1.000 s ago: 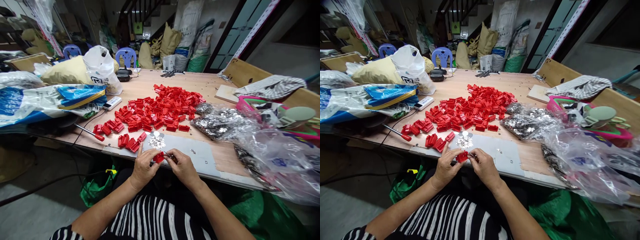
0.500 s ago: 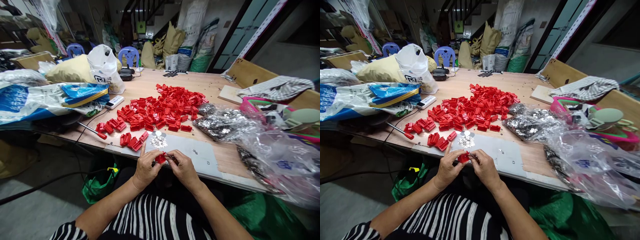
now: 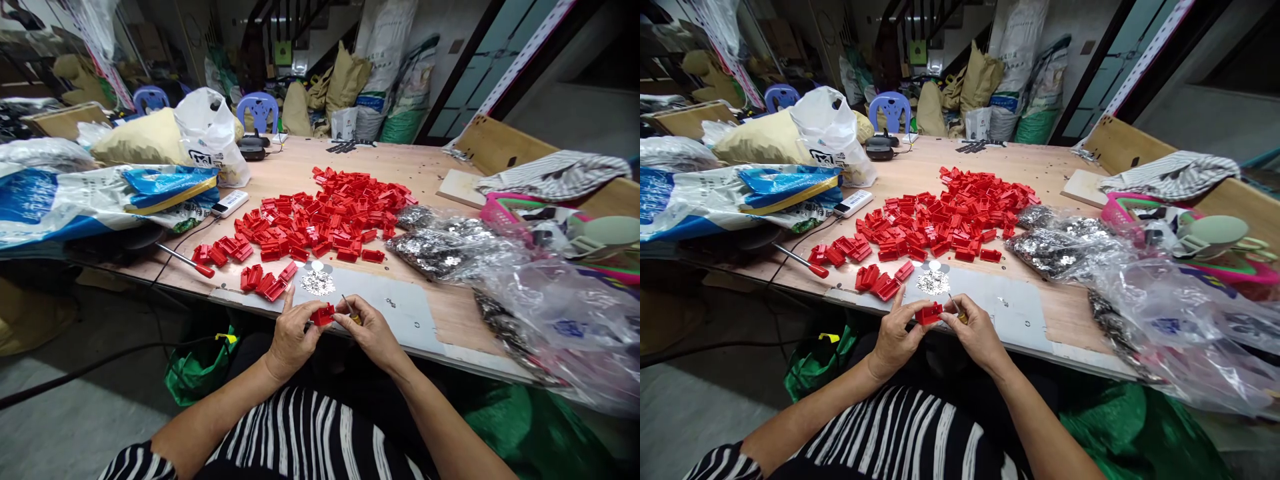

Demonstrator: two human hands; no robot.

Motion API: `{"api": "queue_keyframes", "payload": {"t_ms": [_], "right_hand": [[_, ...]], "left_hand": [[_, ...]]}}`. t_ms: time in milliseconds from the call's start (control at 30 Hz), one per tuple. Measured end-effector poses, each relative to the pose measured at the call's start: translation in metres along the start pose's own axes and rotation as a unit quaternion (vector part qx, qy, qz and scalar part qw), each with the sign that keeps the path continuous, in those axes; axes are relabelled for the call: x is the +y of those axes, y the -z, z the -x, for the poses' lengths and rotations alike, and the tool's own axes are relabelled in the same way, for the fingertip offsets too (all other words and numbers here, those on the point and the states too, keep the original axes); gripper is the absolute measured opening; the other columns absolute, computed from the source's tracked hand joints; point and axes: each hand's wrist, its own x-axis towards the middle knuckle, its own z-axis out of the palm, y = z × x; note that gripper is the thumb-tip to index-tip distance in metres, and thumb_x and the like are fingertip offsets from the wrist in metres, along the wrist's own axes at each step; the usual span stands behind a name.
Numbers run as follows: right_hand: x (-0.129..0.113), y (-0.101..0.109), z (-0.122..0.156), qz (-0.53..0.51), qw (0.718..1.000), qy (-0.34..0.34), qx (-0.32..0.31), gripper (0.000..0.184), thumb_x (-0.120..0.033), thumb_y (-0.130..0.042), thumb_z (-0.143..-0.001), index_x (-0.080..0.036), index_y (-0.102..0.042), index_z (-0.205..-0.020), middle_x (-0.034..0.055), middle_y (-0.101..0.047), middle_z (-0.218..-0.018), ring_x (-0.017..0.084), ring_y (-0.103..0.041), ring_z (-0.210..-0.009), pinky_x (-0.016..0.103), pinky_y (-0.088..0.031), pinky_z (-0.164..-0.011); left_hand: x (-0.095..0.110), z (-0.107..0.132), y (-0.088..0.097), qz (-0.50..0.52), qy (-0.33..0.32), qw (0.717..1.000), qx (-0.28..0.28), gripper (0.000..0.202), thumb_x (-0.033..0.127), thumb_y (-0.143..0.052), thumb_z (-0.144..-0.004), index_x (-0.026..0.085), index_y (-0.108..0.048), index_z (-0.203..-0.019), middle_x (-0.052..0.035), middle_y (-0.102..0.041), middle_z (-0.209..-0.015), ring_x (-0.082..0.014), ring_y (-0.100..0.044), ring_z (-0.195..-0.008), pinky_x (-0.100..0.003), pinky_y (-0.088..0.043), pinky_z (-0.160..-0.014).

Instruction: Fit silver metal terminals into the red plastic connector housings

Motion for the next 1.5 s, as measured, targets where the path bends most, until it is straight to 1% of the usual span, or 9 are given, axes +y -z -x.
{"api": "queue_keyframes", "payload": {"t_ms": [100,233,433,733,933,1067,1167,1267,1500], "right_hand": [[-0.001,-0.001,-0.002,-0.076,0.996,-0.027,-0.029,0.026,-0.043,-0.063,-0.080,-0.020,-0.052,-0.081,-0.0034,-0.051,-0.074,0.012,-0.047,-0.067,0.024,-0.040,-0.062],[-0.002,-0.001,-0.002,-0.177,0.977,-0.077,-0.092,0.036,-0.046,-0.070,-0.074,-0.020,-0.044,-0.077,-0.0072,-0.043,-0.066,0.008,-0.036,-0.056,0.020,-0.029,-0.049],[0.001,-0.002,0.005,-0.217,0.961,-0.108,-0.130,0.038,-0.046,-0.071,-0.074,-0.021,-0.044,-0.084,-0.0077,-0.045,-0.069,0.006,-0.031,-0.052,0.019,-0.023,-0.046],[0.001,0.002,0.016,-0.276,0.934,-0.141,-0.176,0.040,-0.048,-0.070,-0.075,-0.023,-0.044,-0.093,-0.0083,-0.038,-0.069,0.005,-0.024,-0.050,0.020,-0.015,-0.044],[0.000,-0.003,0.014,-0.312,0.921,-0.144,-0.185,0.043,-0.049,-0.073,-0.071,-0.023,-0.044,-0.090,-0.0099,-0.033,-0.060,0.005,-0.021,-0.046,0.020,-0.014,-0.042],[0.001,0.007,-0.008,-0.184,0.960,-0.112,-0.177,0.037,-0.048,-0.063,-0.079,-0.022,-0.049,-0.101,-0.0067,-0.048,-0.063,0.008,-0.038,-0.048,0.019,-0.026,-0.045],[0.006,0.017,-0.036,0.062,0.997,-0.034,-0.038,0.019,-0.037,-0.057,-0.084,-0.020,-0.058,-0.091,0.0029,-0.064,-0.089,0.014,-0.057,-0.072,0.025,-0.042,-0.061],[0.011,0.021,-0.061,0.261,0.965,-0.011,0.023,0.010,-0.025,-0.054,-0.085,-0.020,-0.061,-0.089,0.0049,-0.068,-0.092,0.018,-0.061,-0.085,0.029,-0.042,-0.073],[0.009,0.005,-0.088,0.330,0.943,-0.020,0.034,0.004,-0.022,-0.058,-0.081,-0.020,-0.061,-0.080,0.0056,-0.067,-0.083,0.019,-0.058,-0.077,0.027,-0.035,-0.063]], "left_hand": [[-0.003,0.000,0.000,0.029,-0.027,0.999,-0.014,0.027,0.018,-0.058,-0.085,0.022,-0.059,-0.112,-0.0025,-0.073,-0.103,-0.0173,-0.069,-0.094,-0.054,-0.026,-0.115],[-0.008,0.002,0.000,0.068,-0.063,0.995,-0.028,0.030,0.017,-0.060,-0.084,0.022,-0.059,-0.114,-0.0038,-0.073,-0.102,-0.0175,-0.069,-0.095,-0.049,-0.038,-0.110],[-0.008,0.009,-0.002,0.097,-0.056,0.993,-0.043,0.031,0.019,-0.062,-0.083,0.021,-0.059,-0.113,-0.0041,-0.073,-0.103,-0.0171,-0.069,-0.096,-0.048,-0.039,-0.110],[-0.005,0.012,0.002,0.172,-0.009,0.983,-0.068,0.028,0.026,-0.066,-0.082,0.022,-0.062,-0.110,-0.0029,-0.074,-0.099,-0.0186,-0.071,-0.090,-0.049,-0.036,-0.111],[-0.008,0.013,0.002,0.274,0.114,0.953,-0.064,0.028,0.036,-0.070,-0.077,0.020,-0.066,-0.101,-0.0048,-0.075,-0.093,-0.0209,-0.072,-0.083,-0.046,-0.042,-0.105],[-0.012,0.013,-0.002,0.289,0.184,0.939,-0.028,0.029,0.036,-0.070,-0.077,0.018,-0.066,-0.100,-0.0061,-0.074,-0.097,-0.0202,-0.070,-0.087,-0.033,-0.055,-0.087],[-0.016,0.010,-0.001,0.232,0.182,0.955,-0.020,0.028,0.034,-0.069,-0.078,0.019,-0.066,-0.102,-0.0050,-0.073,-0.098,-0.0193,-0.069,-0.089,-0.032,-0.054,-0.086],[-0.018,0.005,0.002,0.174,0.167,0.970,-0.017,0.027,0.032,-0.067,-0.080,0.020,-0.065,-0.104,-0.0045,-0.073,-0.098,-0.0193,-0.068,-0.092,-0.035,-0.052,-0.091],[-0.023,0.001,0.004,0.112,0.123,0.986,0.002,0.024,0.028,-0.063,-0.083,0.022,-0.064,-0.106,-0.0045,-0.072,-0.102,-0.0196,-0.068,-0.096,-0.038,-0.051,-0.093]]}}
